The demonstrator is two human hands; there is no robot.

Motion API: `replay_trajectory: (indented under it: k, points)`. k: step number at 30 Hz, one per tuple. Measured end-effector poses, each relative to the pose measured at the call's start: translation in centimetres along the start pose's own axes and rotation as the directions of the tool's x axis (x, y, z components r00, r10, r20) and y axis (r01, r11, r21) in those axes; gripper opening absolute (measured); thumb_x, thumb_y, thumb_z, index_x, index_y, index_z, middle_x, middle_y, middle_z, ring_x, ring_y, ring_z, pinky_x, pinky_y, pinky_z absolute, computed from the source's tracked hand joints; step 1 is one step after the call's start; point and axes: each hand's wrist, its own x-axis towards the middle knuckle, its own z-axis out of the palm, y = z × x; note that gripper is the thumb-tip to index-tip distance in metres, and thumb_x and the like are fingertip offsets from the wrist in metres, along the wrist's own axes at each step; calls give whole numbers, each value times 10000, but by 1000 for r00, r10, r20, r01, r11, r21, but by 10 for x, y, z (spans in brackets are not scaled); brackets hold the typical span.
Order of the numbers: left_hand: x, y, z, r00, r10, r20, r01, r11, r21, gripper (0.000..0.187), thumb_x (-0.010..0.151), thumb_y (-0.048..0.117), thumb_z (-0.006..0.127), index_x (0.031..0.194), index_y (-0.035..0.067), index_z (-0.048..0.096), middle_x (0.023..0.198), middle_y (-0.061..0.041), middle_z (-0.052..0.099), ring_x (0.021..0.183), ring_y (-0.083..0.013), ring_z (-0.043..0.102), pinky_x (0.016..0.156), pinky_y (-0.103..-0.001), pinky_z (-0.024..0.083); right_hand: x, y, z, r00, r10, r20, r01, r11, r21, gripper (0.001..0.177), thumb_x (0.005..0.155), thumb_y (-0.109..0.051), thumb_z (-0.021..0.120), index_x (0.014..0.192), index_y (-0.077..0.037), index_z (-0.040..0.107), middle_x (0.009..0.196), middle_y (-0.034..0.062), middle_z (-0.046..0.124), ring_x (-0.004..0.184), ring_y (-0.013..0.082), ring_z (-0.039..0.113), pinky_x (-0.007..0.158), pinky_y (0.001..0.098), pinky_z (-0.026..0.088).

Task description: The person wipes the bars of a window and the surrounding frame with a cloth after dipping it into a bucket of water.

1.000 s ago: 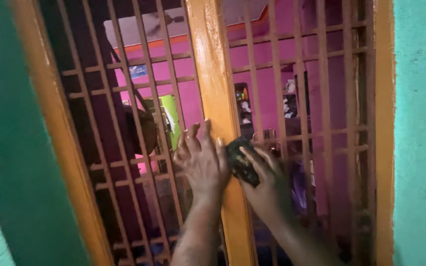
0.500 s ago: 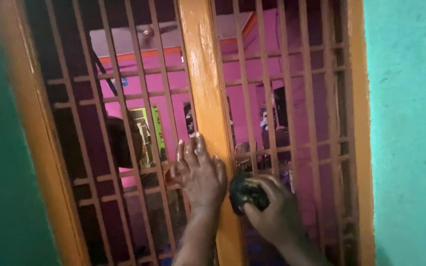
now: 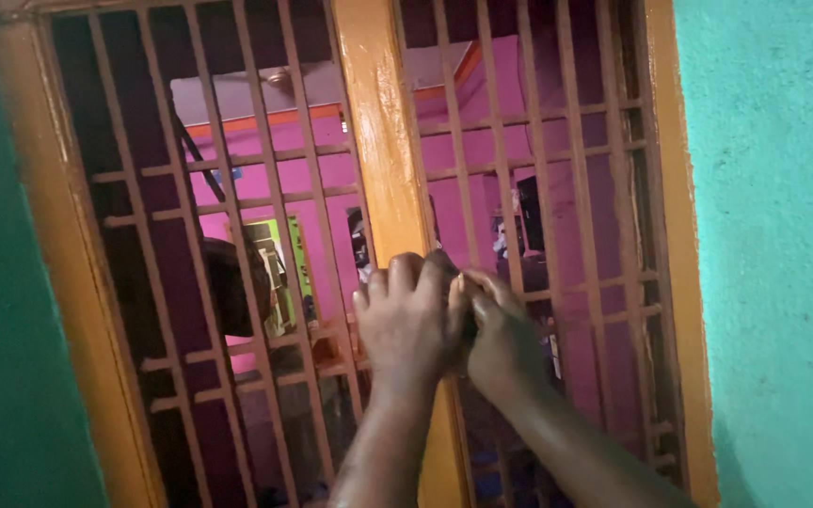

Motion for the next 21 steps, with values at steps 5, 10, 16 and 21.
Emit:
replay_trajectory:
  k: [5,10,16,21]
  points:
    - [-12,0,7,997,61,48,-62,997,36,275,896,341,619,971,101,730,958,-107,668,918,-314,645,805,-501,477,-2,-10,-24,971,122,204,-124,992,-4,577,723,-225,806,1263,-100,649,1272,104,668,1170,291,664,967,398,541]
    - [-10,-6,-2,967,10,255,5,998,-58,280,966,348,609,971,106,750,884,-104,685,838,-305,668,743,-481,520,14,-27,-51,886,198,420,-134,975,-177,668,701,-344,903,1293,-156,658,1274,91,644,1177,296,646,930,419,531]
    - [37,-12,-16,979,141,148,-138,990,-26,280,949,341,627,1046,92,709,1029,-125,667,985,-329,654,766,-487,517,55,-35,-59,968,-61,242,82,994,-77,470,772,-159,785,1231,-129,686,1273,77,676,1156,283,660,949,414,538]
    - [34,-12,-22,943,277,184,-294,953,77,479,802,306,641,1197,37,639,1092,-148,618,1095,-372,589,921,-546,455,53,-24,-36,979,-170,111,168,985,25,536,771,-53,767,1295,-76,656,1310,139,657,1196,339,635,1000,420,515]
